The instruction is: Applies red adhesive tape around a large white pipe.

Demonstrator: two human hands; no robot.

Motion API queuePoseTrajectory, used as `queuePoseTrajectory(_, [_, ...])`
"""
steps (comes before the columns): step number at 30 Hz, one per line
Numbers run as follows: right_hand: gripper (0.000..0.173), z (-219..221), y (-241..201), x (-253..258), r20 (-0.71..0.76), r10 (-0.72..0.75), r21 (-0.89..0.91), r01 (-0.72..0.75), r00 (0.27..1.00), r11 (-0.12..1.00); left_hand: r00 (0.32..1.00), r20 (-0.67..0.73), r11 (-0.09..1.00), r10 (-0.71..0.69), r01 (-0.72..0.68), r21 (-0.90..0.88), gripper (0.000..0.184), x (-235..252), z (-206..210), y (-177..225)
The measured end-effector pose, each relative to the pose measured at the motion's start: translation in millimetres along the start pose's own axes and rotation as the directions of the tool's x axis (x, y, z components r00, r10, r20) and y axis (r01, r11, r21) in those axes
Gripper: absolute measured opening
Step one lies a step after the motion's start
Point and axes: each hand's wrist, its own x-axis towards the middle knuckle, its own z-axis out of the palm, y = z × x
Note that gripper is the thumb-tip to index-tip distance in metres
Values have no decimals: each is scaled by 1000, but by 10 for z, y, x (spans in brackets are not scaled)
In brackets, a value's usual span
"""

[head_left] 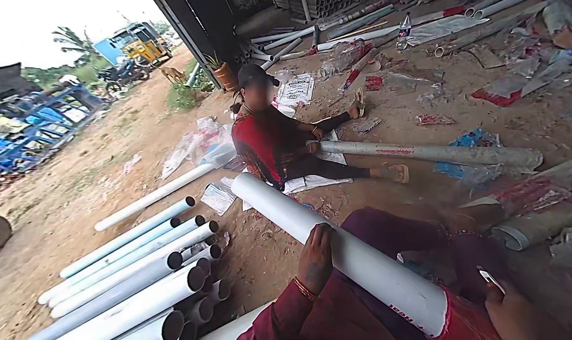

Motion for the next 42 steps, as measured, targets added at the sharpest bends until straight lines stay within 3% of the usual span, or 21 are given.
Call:
queuePoseTrajectory(5, [40,48,37,32,-42,-9,-2,9,999,1000,964,-195,984,179,-175,35,27,-61,-105,-87])
queuePoseTrajectory(8, [38,59,34,48,-37,-6,-23,5,999,1000,987,-157,995,42,-56,-87,27,-1,-262,-127])
queuePoseTrajectory(10, [38,46,15,38,-29,-3,-18,3,1000,1000,989,-146,999,-14,9,-31,28,69,-320,-176])
queuePoseTrajectory(12, [38,86,39,58,-52,-4,-10,3,999,1000,991,-134,990,-20,38,133,39,92,-274,-194])
queuePoseTrajectory(14, [37,202,114,120,-104,-11,-17,9,995,1000,998,-61,963,0,16,269,61,0,-117,-183])
queuePoseTrajectory(16, [36,230,113,136,-121,-11,-30,8,993,1000,1000,-11,951,7,-4,310,78,-158,74,-114])
queuePoseTrajectory(21, [35,92,9,14,-108,-6,0,6,994,1000,999,22,972,-28,22,233,77,-403,180,104])
queuePoseTrajectory(29, [36,150,38,50,-136,-6,0,6,991,1000,1000,2,985,-10,9,171,66,-374,139,119])
queuePoseTrajectory(32, [37,64,-40,9,-107,-5,-2,5,994,1000,999,3,999,-47,47,18,51,-307,35,103])
queuePoseTrajectory(35, [45,-142,-188,-107,47,77,-79,-74,996,994,990,53,985,-132,137,-104,28,-208,-148,70])
queuePoseTrajectory(37, [49,-253,-281,-154,117,119,-113,-105,986,988,985,71,976,-158,166,-139,24,-151,-223,39])
queuePoseTrajectory(42, [46,-136,-157,-135,14,86,-42,-85,996,995,992,26,985,-121,123,-122,18,-86,-205,-43])
